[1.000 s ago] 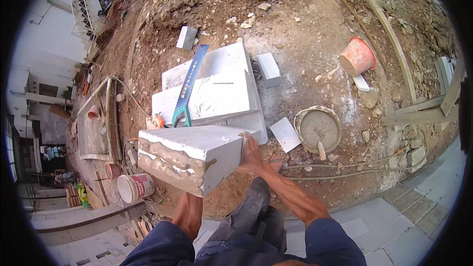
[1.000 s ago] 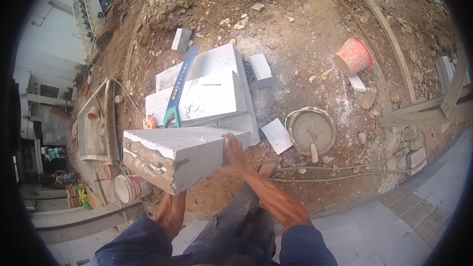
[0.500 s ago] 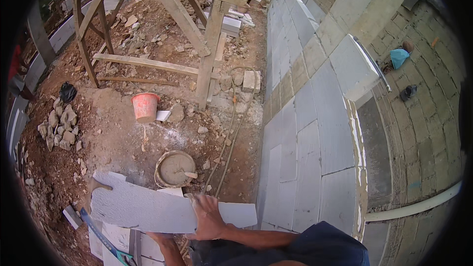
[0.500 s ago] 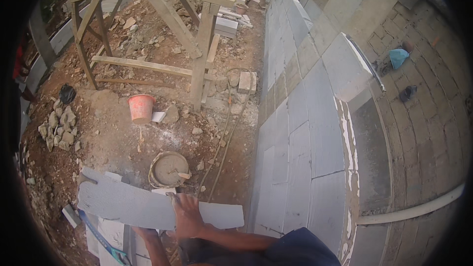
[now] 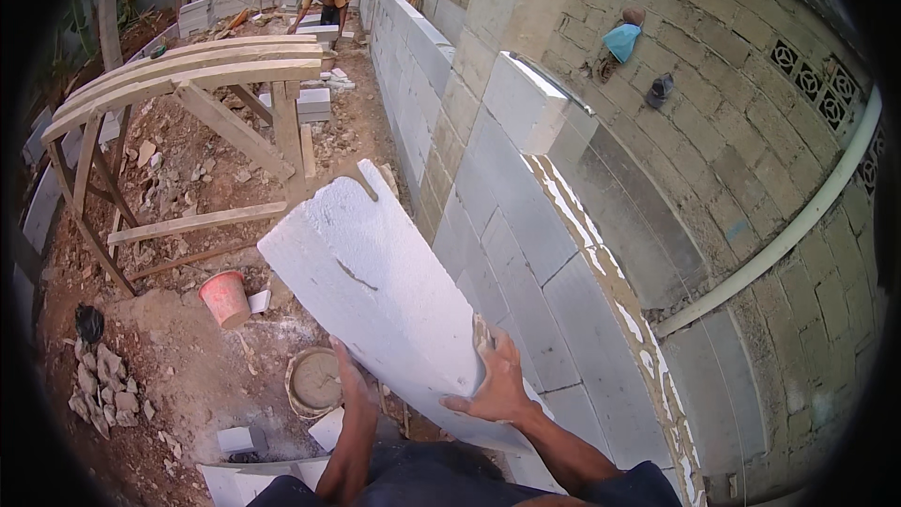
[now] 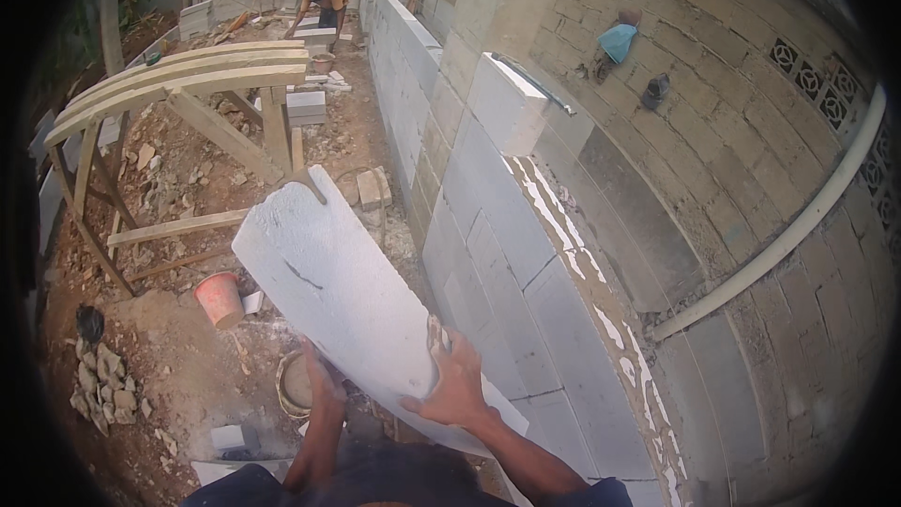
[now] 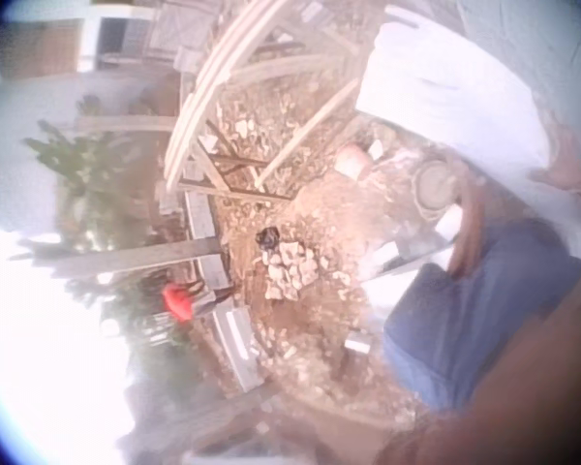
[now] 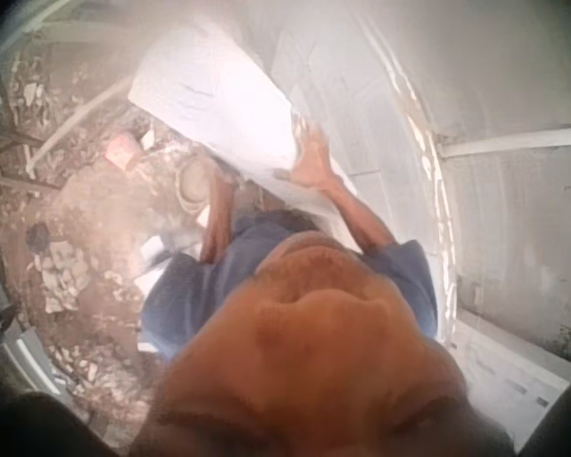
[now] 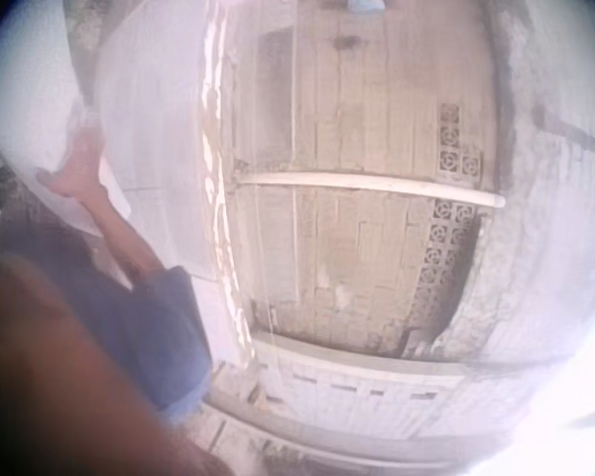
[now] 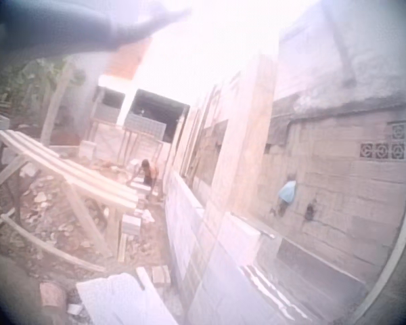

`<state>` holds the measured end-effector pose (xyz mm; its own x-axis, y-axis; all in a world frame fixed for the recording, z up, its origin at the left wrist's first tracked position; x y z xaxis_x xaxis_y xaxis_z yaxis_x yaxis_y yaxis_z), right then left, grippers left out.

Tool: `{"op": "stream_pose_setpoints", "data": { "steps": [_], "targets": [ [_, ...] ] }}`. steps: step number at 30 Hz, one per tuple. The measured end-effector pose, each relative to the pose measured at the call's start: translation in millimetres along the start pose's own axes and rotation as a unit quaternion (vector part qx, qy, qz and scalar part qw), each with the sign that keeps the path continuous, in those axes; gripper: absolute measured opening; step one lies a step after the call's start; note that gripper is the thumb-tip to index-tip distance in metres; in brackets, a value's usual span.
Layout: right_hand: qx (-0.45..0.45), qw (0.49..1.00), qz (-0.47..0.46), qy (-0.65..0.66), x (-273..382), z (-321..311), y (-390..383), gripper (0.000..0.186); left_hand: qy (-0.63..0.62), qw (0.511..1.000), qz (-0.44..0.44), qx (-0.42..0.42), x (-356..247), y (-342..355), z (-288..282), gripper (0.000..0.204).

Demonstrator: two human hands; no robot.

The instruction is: The person places white blocks onto a partially built wall, uses a hammer to tap them into position, and applies mortar with a trowel to secure the blocks. The person repeatedly picks up blocks, aligns them, and adjusts them while working along the wall.

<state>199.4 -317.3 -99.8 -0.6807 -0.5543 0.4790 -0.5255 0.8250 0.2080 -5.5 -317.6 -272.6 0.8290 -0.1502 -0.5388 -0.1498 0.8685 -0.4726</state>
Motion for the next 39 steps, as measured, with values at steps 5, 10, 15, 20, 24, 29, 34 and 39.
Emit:
{"op": "stream_pose_setpoints", "data": {
  "steps": [5,10,15,20,24,29,34,39],
  "targets": [
    [-0.142,0.976,0.161,0.043,21.7,-117.8,-30.2,0.134,0.131,0.969,-0.105,0.183,19.7,1.0,81.7,0.061],
    [-0.276,0.936,0.220,0.001,83.0,-248.8,-51.4,0.121,0.167,0.908,-0.061,0.380,25.7,-64.4,220.0,0.042],
    [-0.307,0.902,0.236,-0.188,139.5,-344.8,-37.8,0.118,0.176,0.854,-0.084,0.483,58.1,-115.8,331.6,0.056],
    [-0.294,0.832,0.249,-0.400,158.2,-408.9,-40.8,0.114,0.255,0.891,-0.048,0.372,124.8,-151.4,422.3,0.126],
    [-0.254,0.832,0.262,-0.418,105.9,-444.6,-18.6,0.110,0.361,0.903,-0.062,0.225,164.5,-111.6,465.3,0.150],
    [-0.200,0.819,0.324,-0.429,42.3,-487.8,-36.4,0.106,0.389,0.878,-0.161,0.227,235.0,-119.0,498.7,0.153],
    [-0.181,0.865,0.300,-0.359,-33.2,-481.1,2.1,0.104,0.103,0.875,-0.280,0.382,267.5,-67.0,520.9,0.108],
    [-0.113,0.874,0.341,-0.326,-87.0,-474.2,3.8,0.095,0.104,0.858,-0.277,0.420,271.7,-60.8,509.2,0.068]
  ]
}}
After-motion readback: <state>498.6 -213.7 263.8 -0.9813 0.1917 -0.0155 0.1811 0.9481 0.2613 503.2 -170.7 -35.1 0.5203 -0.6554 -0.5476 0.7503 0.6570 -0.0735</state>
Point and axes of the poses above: each hand's wrist, its own y-axis towards the middle knuckle, its own z-axis out of the palm, x = y × z, the point moved 10 cm from there along y, towards the middle knuckle, and after that the axes turned 13 degrees about -z, right-handed, at the moved point
